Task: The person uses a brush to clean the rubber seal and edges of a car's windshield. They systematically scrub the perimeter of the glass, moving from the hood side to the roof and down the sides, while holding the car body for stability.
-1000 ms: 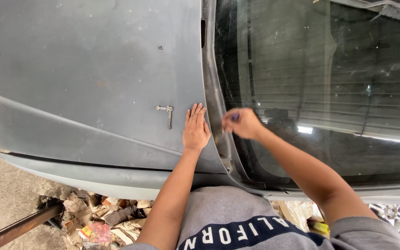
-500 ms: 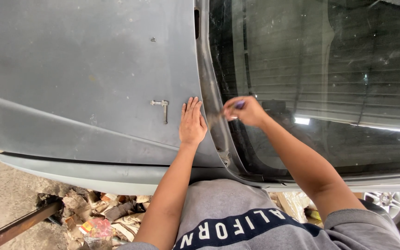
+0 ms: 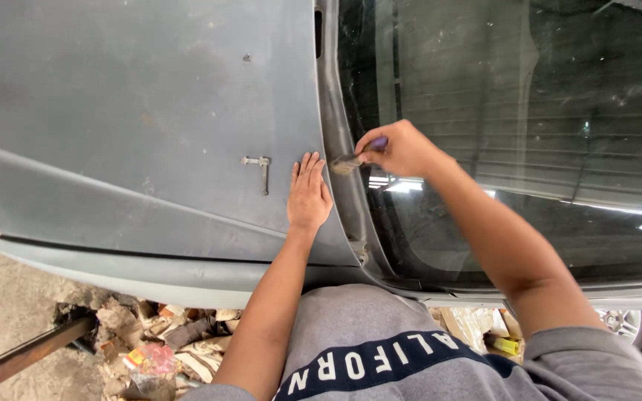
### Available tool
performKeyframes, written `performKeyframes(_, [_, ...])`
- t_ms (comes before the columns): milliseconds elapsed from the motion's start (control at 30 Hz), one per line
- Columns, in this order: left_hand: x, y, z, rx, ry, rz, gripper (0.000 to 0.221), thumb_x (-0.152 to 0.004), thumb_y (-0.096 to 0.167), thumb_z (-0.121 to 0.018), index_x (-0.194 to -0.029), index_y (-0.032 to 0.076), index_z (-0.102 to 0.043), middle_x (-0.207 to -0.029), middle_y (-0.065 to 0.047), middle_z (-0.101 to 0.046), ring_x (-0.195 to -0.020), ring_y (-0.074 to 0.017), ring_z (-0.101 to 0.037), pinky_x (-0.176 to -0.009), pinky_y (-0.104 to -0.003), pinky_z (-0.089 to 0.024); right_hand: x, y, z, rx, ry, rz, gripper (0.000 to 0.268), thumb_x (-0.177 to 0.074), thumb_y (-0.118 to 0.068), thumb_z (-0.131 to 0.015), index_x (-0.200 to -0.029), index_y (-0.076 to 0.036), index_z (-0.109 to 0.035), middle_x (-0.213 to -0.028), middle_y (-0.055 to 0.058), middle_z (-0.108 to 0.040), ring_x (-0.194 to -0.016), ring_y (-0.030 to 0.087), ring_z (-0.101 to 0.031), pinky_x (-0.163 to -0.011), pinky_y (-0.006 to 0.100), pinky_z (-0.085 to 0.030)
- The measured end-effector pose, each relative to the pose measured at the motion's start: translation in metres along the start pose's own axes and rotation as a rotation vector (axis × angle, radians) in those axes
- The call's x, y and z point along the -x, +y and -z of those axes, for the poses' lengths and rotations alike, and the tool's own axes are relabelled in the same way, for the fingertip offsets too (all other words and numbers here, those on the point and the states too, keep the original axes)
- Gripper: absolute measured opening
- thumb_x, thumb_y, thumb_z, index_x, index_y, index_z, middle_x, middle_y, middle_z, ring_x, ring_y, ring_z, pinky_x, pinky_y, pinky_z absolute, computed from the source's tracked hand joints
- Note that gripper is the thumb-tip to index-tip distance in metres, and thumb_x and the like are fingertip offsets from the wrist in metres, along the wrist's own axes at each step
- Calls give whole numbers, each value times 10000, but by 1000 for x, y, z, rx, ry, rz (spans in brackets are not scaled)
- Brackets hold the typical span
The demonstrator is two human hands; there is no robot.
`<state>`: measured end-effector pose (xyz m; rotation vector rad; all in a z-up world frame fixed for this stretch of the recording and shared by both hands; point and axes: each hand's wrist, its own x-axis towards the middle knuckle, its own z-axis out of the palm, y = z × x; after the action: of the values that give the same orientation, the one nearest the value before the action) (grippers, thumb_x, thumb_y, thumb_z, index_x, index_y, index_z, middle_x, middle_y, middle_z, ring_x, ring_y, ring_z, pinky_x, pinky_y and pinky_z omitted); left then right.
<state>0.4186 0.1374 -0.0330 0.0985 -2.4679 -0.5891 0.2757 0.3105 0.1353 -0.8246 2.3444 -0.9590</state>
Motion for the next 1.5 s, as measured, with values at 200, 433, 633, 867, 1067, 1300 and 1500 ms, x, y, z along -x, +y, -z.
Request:
performKeyframes(200, [-1, -1, -1, -12, -15, 12, 395, -906, 22, -514, -1291, 76, -585, -1432, -113, -597, -1378, -268, -537, -1182, -455, -388, 35, -33, -10, 207, -656, -131, 54, -772, -281, -844, -809, -264, -807, -629, -87, -762, -688, 151, -770, -741, 293, -606])
performKeyframes(433, [8, 1, -6, 21, 5, 17, 411, -896, 14, -543, -1301, 70, -585, -1438, -118, -592, -1380, -275, -537, -1180, -455, -383, 3, -11, 7, 167, -99, 18, 153, -821, -194, -806, -974, -196, -797, -819, 26, -783, -705, 226, -732, -673, 354, -574])
performKeyframes(633, [8, -1, -8, -4, -10, 26, 416, -901, 28, -549, -1313, 84, -579, -1449, -98, -586, -1392, -254, -525, -1191, -447, -378, 40, -10, -34, 247, -587, -94, 122, -795, -312, -804, -912, -288, -828, -846, 5, -812, -853, 270, -774, -780, 397, -612])
performKeyframes(867, [4, 4, -1, 13, -9, 29, 436, -885, 30, -561, -1319, 71, -580, -1433, -123, -595, -1387, -270, -529, -1191, -456, -381, -12, -8, -3, 191, 20, 215, 118, -826, -145, -794, -943, -144, -773, -831, 100, -752, -824, 337, -729, -745, 434, -580])
performKeyframes(1067, [4, -1, -6, 13, -7, 40, 397, -919, 58, -528, -1312, 86, -577, -1440, -107, -592, -1387, -255, -528, -1194, -450, -377, 24, -29, -41, 224, -540, -109, 125, -784, -228, -779, -895, -272, -812, -788, -31, -800, -815, 207, -766, -788, 349, -602])
performKeyframes(1300, [6, -3, -10, 0, 5, 27, 426, -896, 55, -542, -1319, 88, -577, -1450, -109, -588, -1401, -251, -521, -1197, -443, -364, -28, 16, -41, -210, 28, -267, 160, -835, -139, -728, -980, -137, -795, -750, 72, -763, -715, 158, -720, -767, 324, -566])
performKeyframes(1500, [0, 2, 0, 0, -9, 31, 416, -897, 41, -537, -1307, 86, -585, -1438, -101, -598, -1389, -250, -533, -1191, -437, -368, 17, -12, -14, -249, -9, -273, 125, -803, -94, -707, -903, -90, -782, -665, 120, -754, -601, 200, -737, -693, 336, -592])
